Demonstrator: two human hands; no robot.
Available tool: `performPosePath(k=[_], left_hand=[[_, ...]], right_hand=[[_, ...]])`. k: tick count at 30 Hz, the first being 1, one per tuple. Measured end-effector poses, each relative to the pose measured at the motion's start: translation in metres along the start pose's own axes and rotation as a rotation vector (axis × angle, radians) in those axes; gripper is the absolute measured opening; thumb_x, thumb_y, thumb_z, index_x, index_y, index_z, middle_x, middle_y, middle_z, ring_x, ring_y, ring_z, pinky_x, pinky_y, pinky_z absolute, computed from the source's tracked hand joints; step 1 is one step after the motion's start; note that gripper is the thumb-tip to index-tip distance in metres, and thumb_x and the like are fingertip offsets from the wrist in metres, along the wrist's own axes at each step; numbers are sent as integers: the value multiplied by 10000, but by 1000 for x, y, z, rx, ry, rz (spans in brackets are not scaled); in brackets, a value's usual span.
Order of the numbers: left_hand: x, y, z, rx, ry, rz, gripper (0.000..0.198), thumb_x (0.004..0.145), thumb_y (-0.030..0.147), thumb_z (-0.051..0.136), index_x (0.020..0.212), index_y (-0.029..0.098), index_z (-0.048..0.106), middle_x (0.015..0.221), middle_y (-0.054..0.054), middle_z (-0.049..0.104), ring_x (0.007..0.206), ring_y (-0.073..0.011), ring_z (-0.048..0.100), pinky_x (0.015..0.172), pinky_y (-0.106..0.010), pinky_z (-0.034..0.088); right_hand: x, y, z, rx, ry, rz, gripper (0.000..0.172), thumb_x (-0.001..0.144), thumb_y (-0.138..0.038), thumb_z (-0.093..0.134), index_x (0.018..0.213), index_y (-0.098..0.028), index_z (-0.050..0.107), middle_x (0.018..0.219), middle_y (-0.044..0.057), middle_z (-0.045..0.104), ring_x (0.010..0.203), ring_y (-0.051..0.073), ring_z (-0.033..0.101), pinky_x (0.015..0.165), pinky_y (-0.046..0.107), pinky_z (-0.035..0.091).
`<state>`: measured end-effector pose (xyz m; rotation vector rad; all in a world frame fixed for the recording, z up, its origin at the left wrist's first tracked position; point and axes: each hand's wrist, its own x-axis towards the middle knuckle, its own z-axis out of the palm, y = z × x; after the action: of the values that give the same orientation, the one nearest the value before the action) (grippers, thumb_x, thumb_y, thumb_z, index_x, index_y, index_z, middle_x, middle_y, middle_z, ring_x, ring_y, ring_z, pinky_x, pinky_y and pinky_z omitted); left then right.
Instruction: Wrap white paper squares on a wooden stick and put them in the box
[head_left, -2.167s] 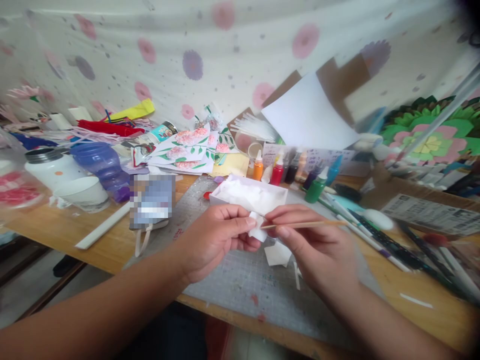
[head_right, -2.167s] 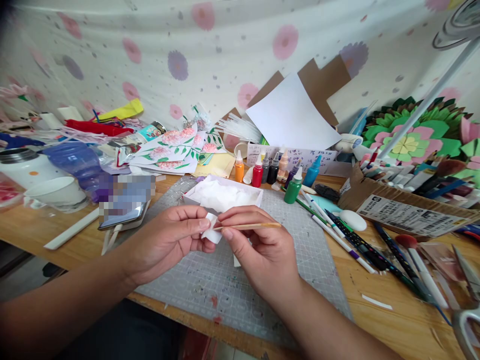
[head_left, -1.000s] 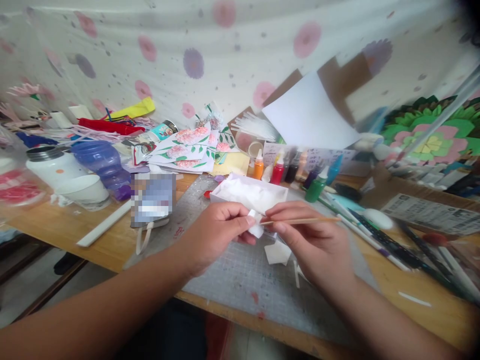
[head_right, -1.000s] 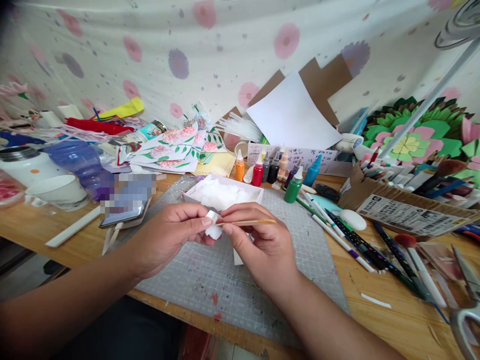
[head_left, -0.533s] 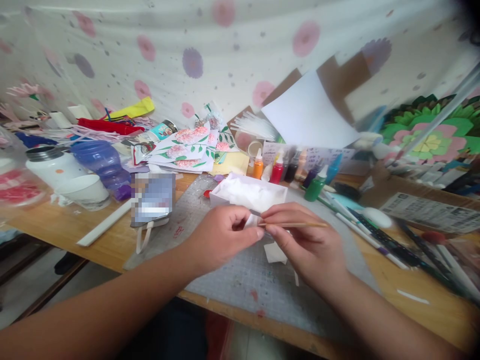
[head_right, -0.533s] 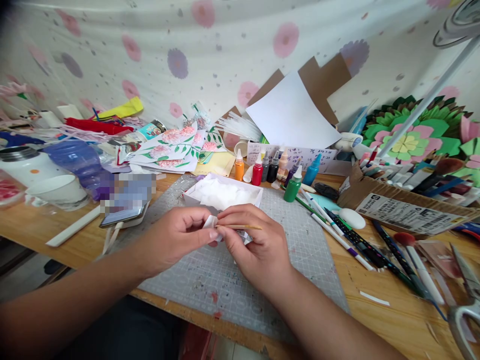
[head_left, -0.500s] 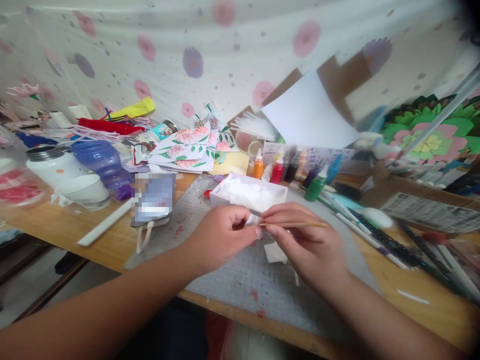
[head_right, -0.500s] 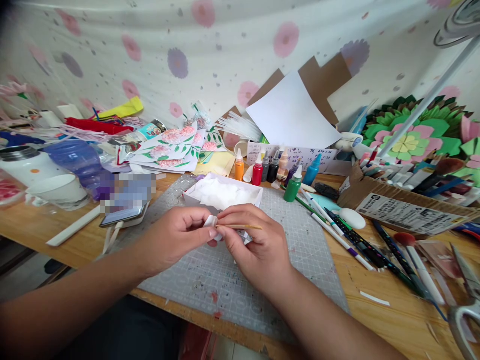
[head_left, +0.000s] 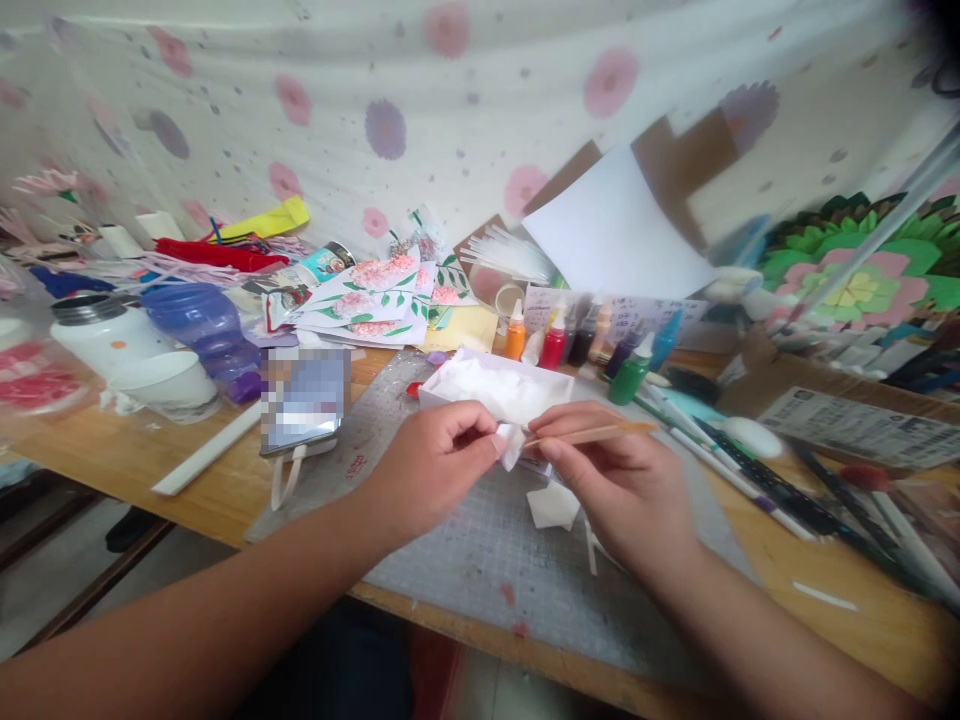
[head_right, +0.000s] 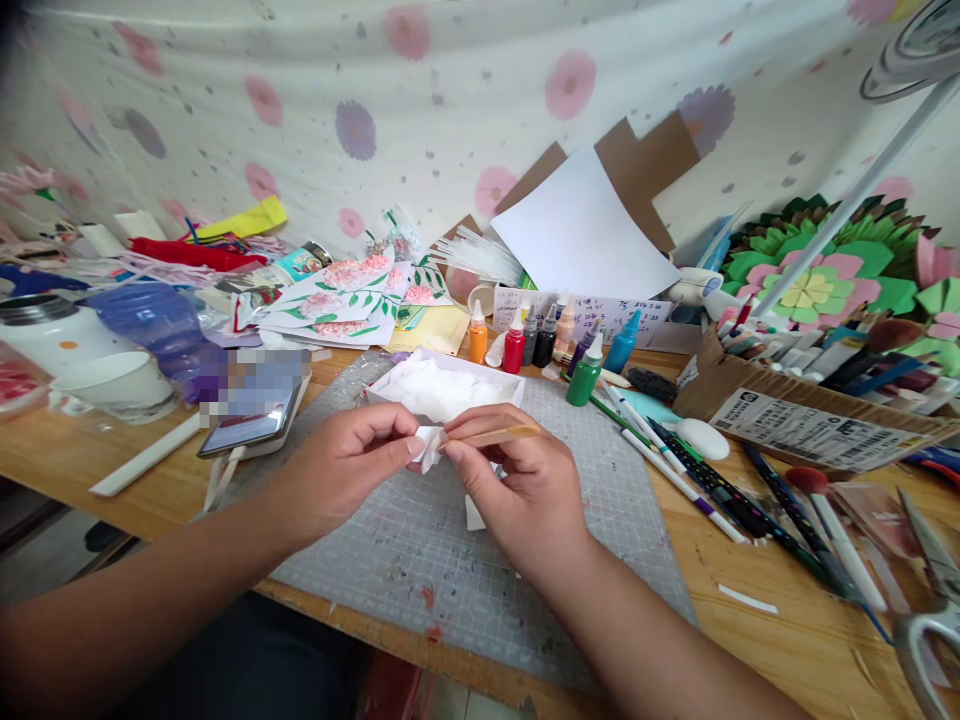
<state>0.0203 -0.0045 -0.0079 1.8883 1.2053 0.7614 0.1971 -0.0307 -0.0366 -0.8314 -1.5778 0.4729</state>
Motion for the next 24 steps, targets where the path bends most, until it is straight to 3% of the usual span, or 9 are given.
performPosePath(k=[5,14,24], left_hand=[[-4,3,1,-58,-51,15,200,808,323,561,679,172,583,592,42,477,564,-109,404,534,-232,309],[-2,-2,0,-64,-47,-39,239,820,310,537,654,169,636,647,-2,614,658,-156,532,646,-274,382],[2,-5,-1,-235,45,-96,209,800,256,557,624,170,628,652,0,670,706,-163,615,719,-277,428]], right_hand=[[1,0,1,43,10,26,129,801,-133,649,770,-237,719,794,32,736,797,182,690,648,321,570],[1,1,2,83,9,49,128,790,-125,661,768,-233,726,805,31,733,807,175,686,691,328,576],[9,17,-5,208,161,207,86,768,-190,695,687,-217,709,772,22,709,754,158,677,636,301,600]])
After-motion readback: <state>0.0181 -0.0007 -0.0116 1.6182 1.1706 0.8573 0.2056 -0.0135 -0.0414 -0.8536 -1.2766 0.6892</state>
